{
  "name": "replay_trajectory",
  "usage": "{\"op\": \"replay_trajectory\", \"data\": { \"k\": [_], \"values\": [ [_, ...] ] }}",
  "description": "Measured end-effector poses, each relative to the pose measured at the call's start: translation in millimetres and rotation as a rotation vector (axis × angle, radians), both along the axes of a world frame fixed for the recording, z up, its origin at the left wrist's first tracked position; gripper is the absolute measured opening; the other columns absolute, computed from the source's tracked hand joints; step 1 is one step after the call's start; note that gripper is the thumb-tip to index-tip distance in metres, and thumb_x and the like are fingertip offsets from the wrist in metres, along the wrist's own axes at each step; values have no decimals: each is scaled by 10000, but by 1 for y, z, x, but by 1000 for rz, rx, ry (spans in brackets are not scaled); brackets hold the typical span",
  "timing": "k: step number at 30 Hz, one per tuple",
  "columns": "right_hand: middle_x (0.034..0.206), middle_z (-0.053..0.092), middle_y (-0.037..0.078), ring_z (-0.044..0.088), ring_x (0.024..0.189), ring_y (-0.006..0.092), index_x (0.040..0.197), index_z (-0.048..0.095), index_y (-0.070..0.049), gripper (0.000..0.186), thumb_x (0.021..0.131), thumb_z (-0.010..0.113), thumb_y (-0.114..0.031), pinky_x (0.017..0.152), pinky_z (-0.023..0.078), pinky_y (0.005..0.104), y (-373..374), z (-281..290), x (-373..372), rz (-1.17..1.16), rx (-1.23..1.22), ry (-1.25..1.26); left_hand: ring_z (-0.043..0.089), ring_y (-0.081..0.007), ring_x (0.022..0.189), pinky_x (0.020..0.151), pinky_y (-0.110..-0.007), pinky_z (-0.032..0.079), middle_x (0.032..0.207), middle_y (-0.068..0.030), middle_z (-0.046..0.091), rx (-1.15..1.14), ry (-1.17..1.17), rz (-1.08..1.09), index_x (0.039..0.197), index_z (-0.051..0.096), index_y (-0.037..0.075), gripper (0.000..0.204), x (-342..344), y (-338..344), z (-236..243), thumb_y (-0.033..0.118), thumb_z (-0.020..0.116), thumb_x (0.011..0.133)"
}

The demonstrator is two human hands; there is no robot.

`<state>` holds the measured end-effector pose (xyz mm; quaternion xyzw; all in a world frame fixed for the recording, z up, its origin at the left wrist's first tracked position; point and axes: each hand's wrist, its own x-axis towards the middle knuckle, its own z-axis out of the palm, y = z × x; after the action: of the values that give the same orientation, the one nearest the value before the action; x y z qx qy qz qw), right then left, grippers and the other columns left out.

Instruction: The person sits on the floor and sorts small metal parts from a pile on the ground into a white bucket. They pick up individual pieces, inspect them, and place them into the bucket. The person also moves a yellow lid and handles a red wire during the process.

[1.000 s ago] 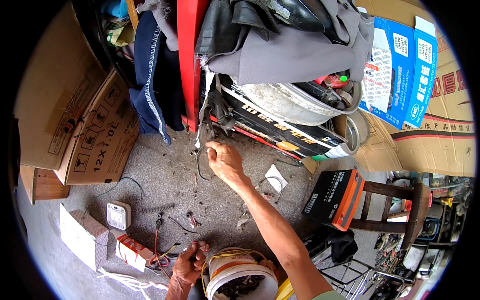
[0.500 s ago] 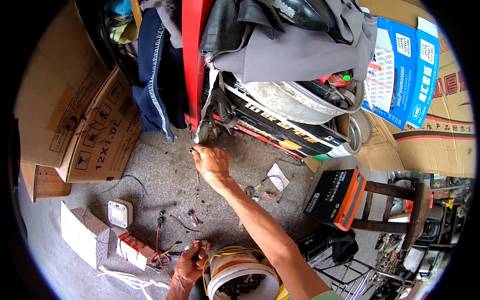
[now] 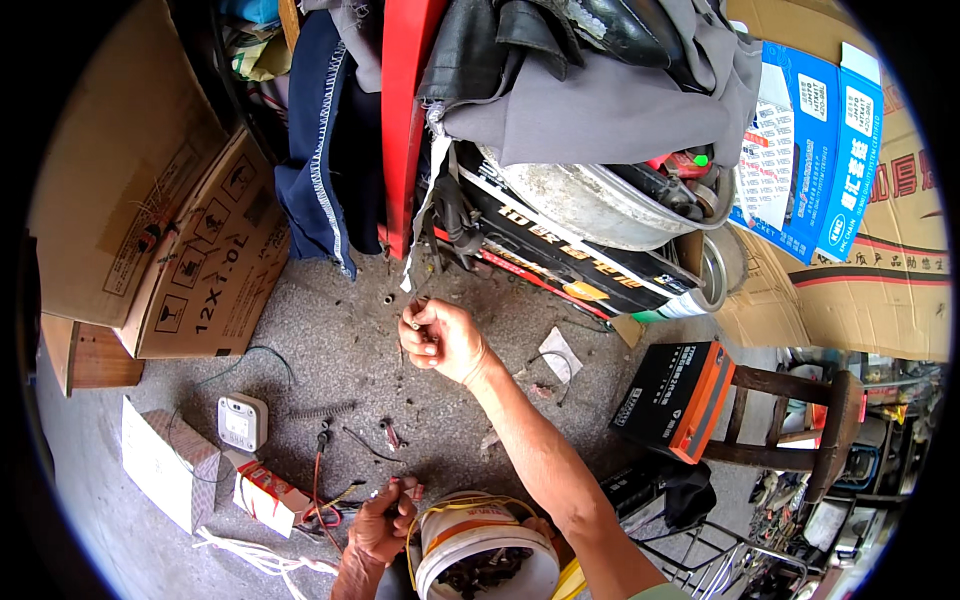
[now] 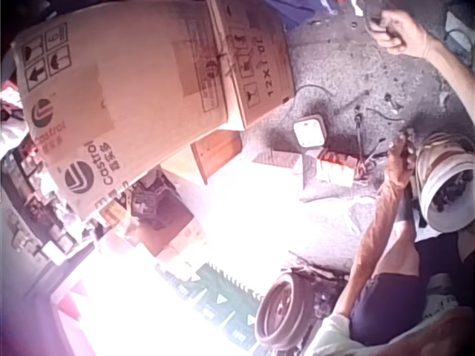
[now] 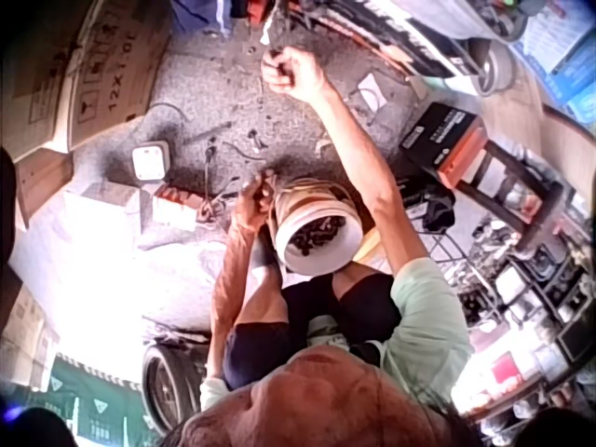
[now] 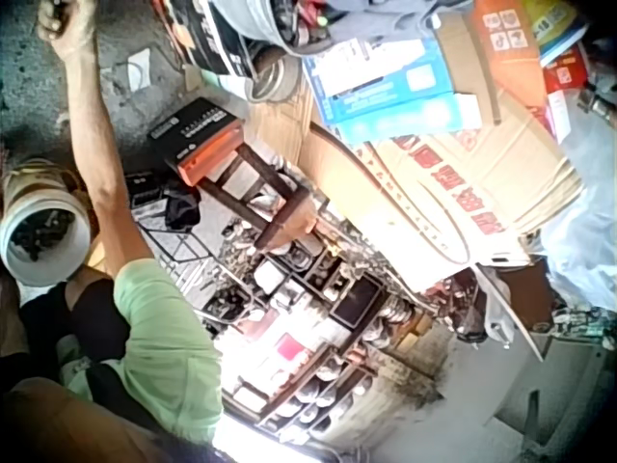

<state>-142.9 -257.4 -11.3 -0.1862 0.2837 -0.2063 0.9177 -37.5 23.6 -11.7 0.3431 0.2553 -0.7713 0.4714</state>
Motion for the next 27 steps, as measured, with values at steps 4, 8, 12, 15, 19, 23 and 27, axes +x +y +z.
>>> {"op": "replay_trajectory", "data": {
  "k": [4, 8, 12, 15, 19, 23, 27],
  "values": [
    [576, 473, -25, 347, 423, 50, 881, 626, -24, 211, 836, 508, -193, 358, 254, 214, -7, 3, 12, -7, -133, 230, 436, -116, 513, 427, -218, 311, 680, -25, 547, -11, -24, -31, 1053, 566, -11, 283, -1, 3, -3, 221, 503, 903],
    [670, 650, 72, 615, 574, 185, 875, 680, -61, 163, 788, 643, -194, 540, 476, 307, -9, -29, 35, -235, -1100, 967, 433, -111, 509, 422, -215, 307, 673, -21, 541, -13, -23, -47, 1052, 565, -11, 282, -4, 0, -1, 219, 498, 903],
    [727, 650, 100, 627, 691, 308, 830, 665, -106, 95, 751, 630, -147, 615, 498, 398, -1, -27, 49, -144, -1554, 1260, 435, -108, 523, 430, -213, 310, 677, -17, 538, -1, -30, -34, 1054, 563, -14, 290, 0, 2, 1, 227, 494, 908],
    [708, 638, 94, 623, 686, 301, 795, 638, -101, 65, 735, 630, -128, 599, 492, 400, 5, -32, 50, -227, -1664, 1241, 444, -107, 545, 438, -211, 315, 695, -16, 548, -2, -29, -34, 1057, 567, -12, 291, 1, 3, 0, 229, 494, 911],
    [679, 631, 96, 625, 641, 285, 788, 636, -86, 69, 748, 608, -136, 583, 489, 396, 11, -25, 47, -55, -1632, 1278, 466, -113, 582, 450, -213, 327, 742, -26, 565, 13, -47, -31, 1064, 566, -7, 284, -2, 0, 0, 220, 507, 905],
    [613, 599, 12, 523, 496, 96, 846, 648, -50, 139, 791, 622, -175, 427, 400, 275, 38, 0, 35, 112, -1083, 837, 568, -161, 765, 563, -237, 395, 895, -74, 611, -47, -7, 46, 1081, 561, 12, 283, 0, -3, 4, 218, 547, 887],
    [531, 351, -54, 271, 399, 41, 809, 533, -60, 119, 832, 494, -170, 345, 199, 212, 90, 40, 4, 200, 123, 124, 590, -215, 984, 752, -316, 446, 1039, -90, 620, -121, -13, 151, 1102, 560, 21, 306, 12, -3, 4, 243, 548, 891]
  ]
}}
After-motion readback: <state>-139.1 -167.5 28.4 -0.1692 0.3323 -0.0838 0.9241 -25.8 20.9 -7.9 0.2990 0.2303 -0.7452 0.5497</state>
